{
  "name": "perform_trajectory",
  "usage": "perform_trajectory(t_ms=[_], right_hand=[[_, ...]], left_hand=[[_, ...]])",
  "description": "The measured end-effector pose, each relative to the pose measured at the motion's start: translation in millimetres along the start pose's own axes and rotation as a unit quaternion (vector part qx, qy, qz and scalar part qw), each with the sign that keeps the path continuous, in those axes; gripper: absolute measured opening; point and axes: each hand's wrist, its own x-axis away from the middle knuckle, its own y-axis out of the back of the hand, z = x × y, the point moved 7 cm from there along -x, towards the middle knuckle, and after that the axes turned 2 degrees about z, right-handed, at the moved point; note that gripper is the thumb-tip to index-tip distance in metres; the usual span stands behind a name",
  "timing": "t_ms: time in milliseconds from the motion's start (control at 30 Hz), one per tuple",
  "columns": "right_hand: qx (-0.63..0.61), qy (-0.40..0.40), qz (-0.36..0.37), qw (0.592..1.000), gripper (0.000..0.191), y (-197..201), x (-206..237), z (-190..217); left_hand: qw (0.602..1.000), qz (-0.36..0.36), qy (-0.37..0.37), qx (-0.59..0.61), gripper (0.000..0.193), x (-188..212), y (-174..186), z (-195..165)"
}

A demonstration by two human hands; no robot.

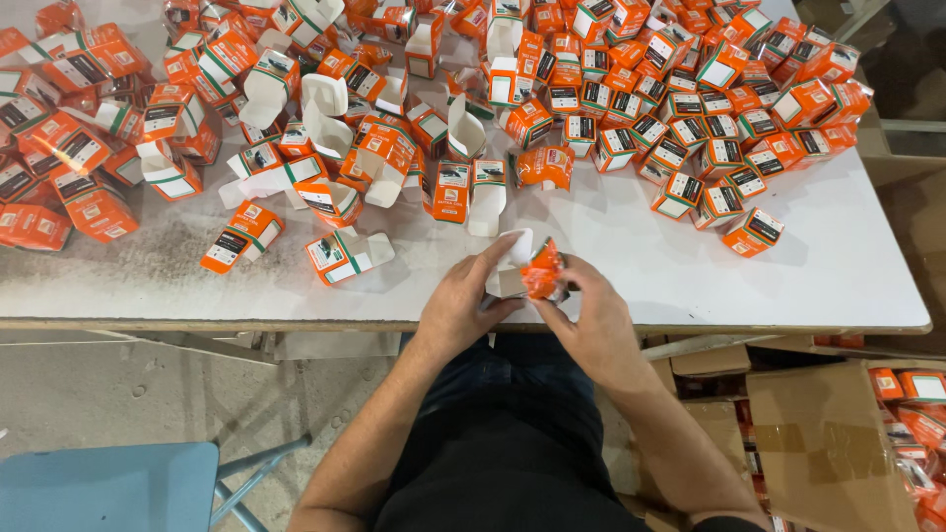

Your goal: The person picks up flat or collapsed small orange cardboard boxes from a large pile on the table and folds them by hand, pressing the flaps to form open cartons, then places the folded boxes back onto the table pile. The person repeats this folding cycle continuously throughout the episode.

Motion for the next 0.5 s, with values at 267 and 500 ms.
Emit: perform_trajectory(t_ms=[267,500], right_hand=[[0.157,0.093,0.175,0.968,0.038,-15,-30,22],[0.16,0.137,0.198,0.957,0.039,-12,-29,2]], left_hand=[[0.999,-0.039,-0.033,0.006,0.093,3,1,0],[0.989,-0.093,-0.103,-0.049,0.066,8,8,-20]])
